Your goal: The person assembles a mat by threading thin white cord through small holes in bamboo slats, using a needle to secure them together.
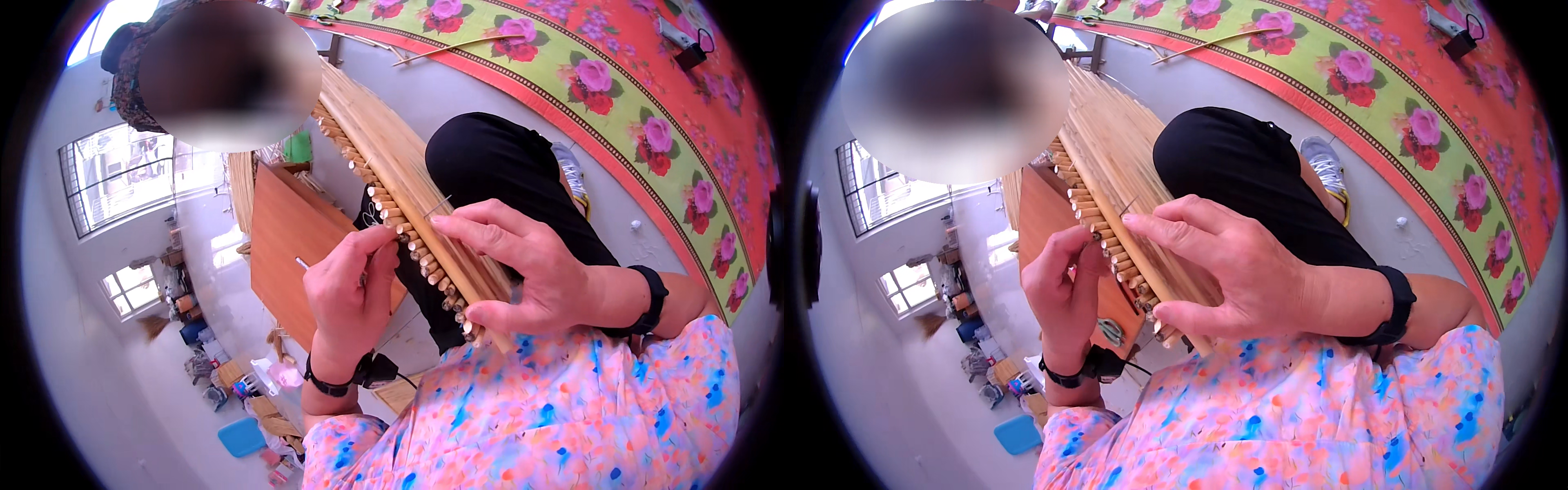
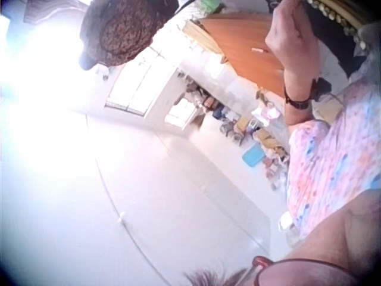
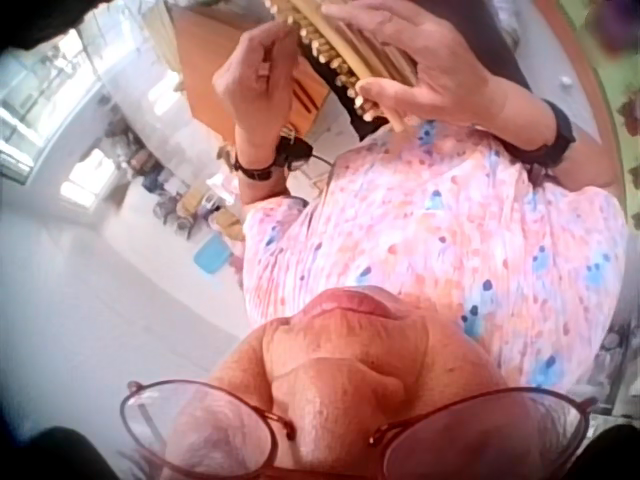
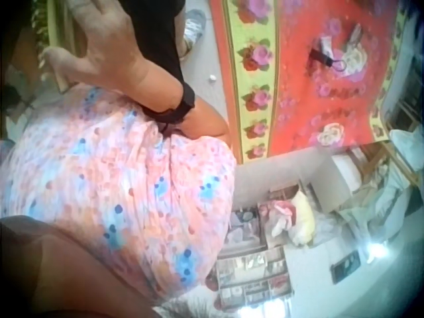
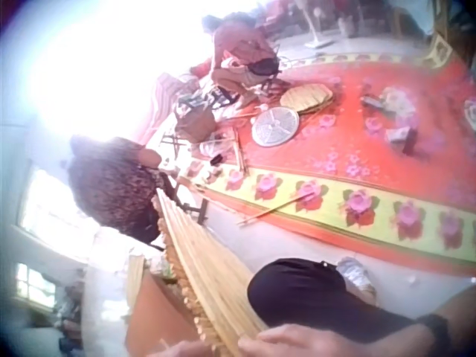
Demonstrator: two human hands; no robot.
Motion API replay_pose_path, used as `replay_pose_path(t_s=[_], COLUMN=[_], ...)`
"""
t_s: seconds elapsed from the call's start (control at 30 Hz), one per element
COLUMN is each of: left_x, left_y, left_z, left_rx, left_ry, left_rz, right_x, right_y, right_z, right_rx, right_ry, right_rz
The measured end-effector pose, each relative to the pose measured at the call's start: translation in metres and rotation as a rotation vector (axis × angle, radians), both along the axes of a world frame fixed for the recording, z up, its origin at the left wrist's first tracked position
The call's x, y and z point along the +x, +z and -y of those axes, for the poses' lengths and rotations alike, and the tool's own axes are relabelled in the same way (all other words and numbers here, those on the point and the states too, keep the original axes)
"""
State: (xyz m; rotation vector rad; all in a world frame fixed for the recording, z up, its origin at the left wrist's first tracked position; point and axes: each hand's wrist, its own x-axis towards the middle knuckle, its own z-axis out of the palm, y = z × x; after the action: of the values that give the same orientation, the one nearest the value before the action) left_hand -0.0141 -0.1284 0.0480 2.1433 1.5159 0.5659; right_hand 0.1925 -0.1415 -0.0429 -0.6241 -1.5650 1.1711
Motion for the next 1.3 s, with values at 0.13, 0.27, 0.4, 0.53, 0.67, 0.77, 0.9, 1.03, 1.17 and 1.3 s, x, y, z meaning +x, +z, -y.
replay_pose_path(t_s=[0.13, 0.27, 0.4, 0.53, 0.67, 0.77, 0.9, 1.03, 1.17, 1.3], left_x=[0.005, 0.016, 0.022, 0.027, 0.036, 0.042, 0.044, 0.044, 0.037, 0.03], left_y=[0.001, 0.0, -0.001, -0.003, -0.002, -0.002, -0.001, 0.001, -0.004, -0.002], left_z=[-0.001, 0.002, 0.005, 0.007, 0.008, 0.007, 0.005, 0.008, 0.009, 0.016], left_rx=[-0.098, -0.064, -0.064, -0.004, 0.014, 0.026, 0.001, 0.004, 0.097, 0.036], left_ry=[0.05, 0.126, 0.202, 0.197, 0.19, 0.223, 0.229, 0.245, 0.162, 0.154], left_rz=[0.059, 0.068, 0.067, 0.05, 0.025, 0.023, 0.011, -0.024, -0.078, -0.034], right_x=[0.001, 0.004, 0.006, 0.007, 0.007, 0.009, 0.009, 0.008, 0.002, 0.004], right_y=[0.002, 0.003, 0.002, 0.003, 0.004, 0.004, 0.005, 0.005, 0.006, 0.014], right_z=[0.0, -0.001, -0.001, -0.003, -0.005, -0.005, -0.005, -0.003, 0.001, 0.01], right_rx=[-0.007, -0.018, 0.022, 0.063, 0.084, 0.105, 0.108, 0.129, 0.167, 0.134], right_ry=[0.007, 0.029, 0.018, 0.002, -0.02, -0.021, -0.023, -0.015, -0.026, 0.038], right_rz=[0.018, 0.01, 0.052, 0.079, 0.096, 0.125, 0.127, 0.158, 0.16, 0.263])
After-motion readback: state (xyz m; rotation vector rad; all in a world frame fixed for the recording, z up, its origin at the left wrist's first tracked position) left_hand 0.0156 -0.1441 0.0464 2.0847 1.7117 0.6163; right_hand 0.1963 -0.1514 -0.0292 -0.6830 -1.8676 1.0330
